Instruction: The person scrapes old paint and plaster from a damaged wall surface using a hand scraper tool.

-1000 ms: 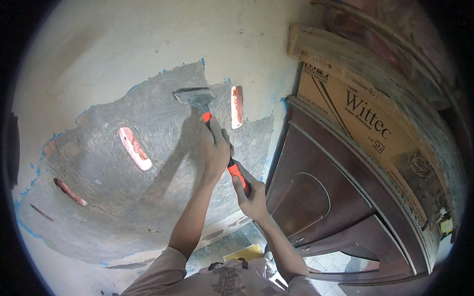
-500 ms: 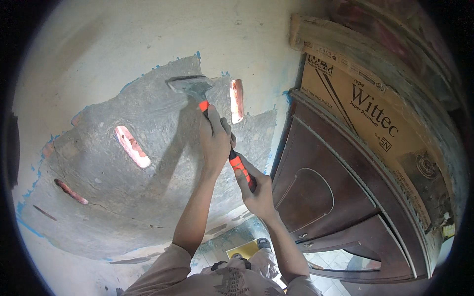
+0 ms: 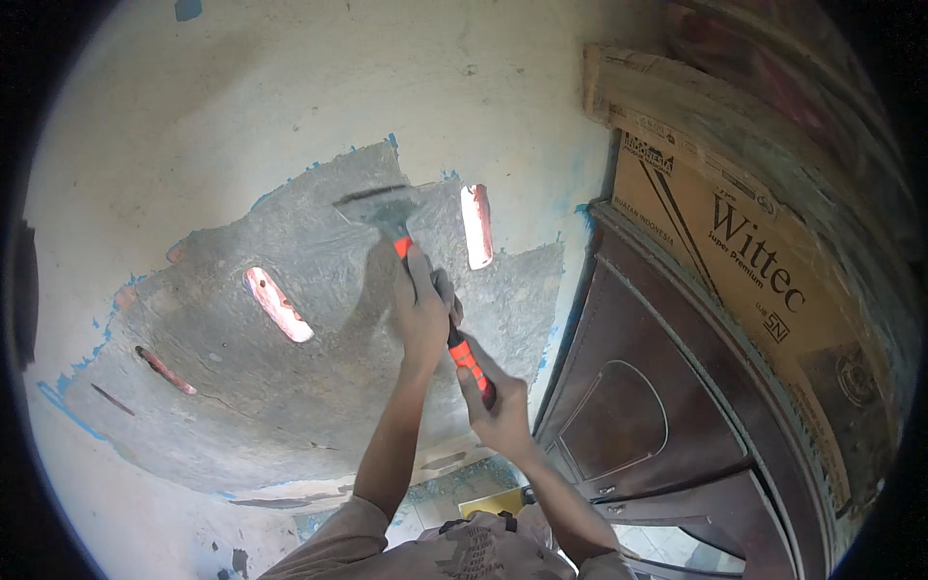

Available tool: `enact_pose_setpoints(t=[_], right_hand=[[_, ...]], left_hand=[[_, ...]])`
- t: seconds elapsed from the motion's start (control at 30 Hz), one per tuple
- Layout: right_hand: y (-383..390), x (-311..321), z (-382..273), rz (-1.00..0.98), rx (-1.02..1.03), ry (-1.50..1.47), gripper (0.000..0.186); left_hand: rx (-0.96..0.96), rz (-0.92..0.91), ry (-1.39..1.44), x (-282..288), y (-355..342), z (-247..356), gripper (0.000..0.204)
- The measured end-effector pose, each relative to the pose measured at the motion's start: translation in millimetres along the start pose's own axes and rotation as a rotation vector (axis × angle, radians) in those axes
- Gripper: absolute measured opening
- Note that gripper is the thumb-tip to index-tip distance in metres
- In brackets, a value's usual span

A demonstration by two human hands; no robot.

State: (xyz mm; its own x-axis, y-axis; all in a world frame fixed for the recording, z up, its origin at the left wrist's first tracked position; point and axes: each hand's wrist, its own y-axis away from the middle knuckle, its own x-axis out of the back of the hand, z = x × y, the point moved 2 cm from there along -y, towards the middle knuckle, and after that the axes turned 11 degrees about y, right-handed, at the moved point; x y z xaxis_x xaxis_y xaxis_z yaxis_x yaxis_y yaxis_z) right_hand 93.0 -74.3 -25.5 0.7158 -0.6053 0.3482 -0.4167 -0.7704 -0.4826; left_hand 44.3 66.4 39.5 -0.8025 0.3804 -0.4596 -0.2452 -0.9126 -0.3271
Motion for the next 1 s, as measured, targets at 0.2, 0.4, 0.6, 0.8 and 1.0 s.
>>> enact_pose_setpoints(t=[0.2,0.4,0.6,0.8,1.0], right_hand=[[67,-33,93,-0.091,-0.145,-0.063,0.046],[82,-21,104,-0.384,-0.406,-0.379,0.040],[24,-17,91,-0.272,-0.063,-0.316,0.042],[1,-15,62,-0.197,0.167,-0.261,0.051],[8,-13,64,-0.277,0.073,-0.367,0.054]], left_hand=[[0.127,0.086,0.100,48,53,-93,0.046],[0.150,0.110,0.391,44,86,-86,0.036],[-0.125,0.281,-0.065,10,36,-22,0.028],[-0.127,0.232,-0.060,-1,30,-15,0.031],[-0.070,0.131,0.005,-8,35,-7,0.041]])
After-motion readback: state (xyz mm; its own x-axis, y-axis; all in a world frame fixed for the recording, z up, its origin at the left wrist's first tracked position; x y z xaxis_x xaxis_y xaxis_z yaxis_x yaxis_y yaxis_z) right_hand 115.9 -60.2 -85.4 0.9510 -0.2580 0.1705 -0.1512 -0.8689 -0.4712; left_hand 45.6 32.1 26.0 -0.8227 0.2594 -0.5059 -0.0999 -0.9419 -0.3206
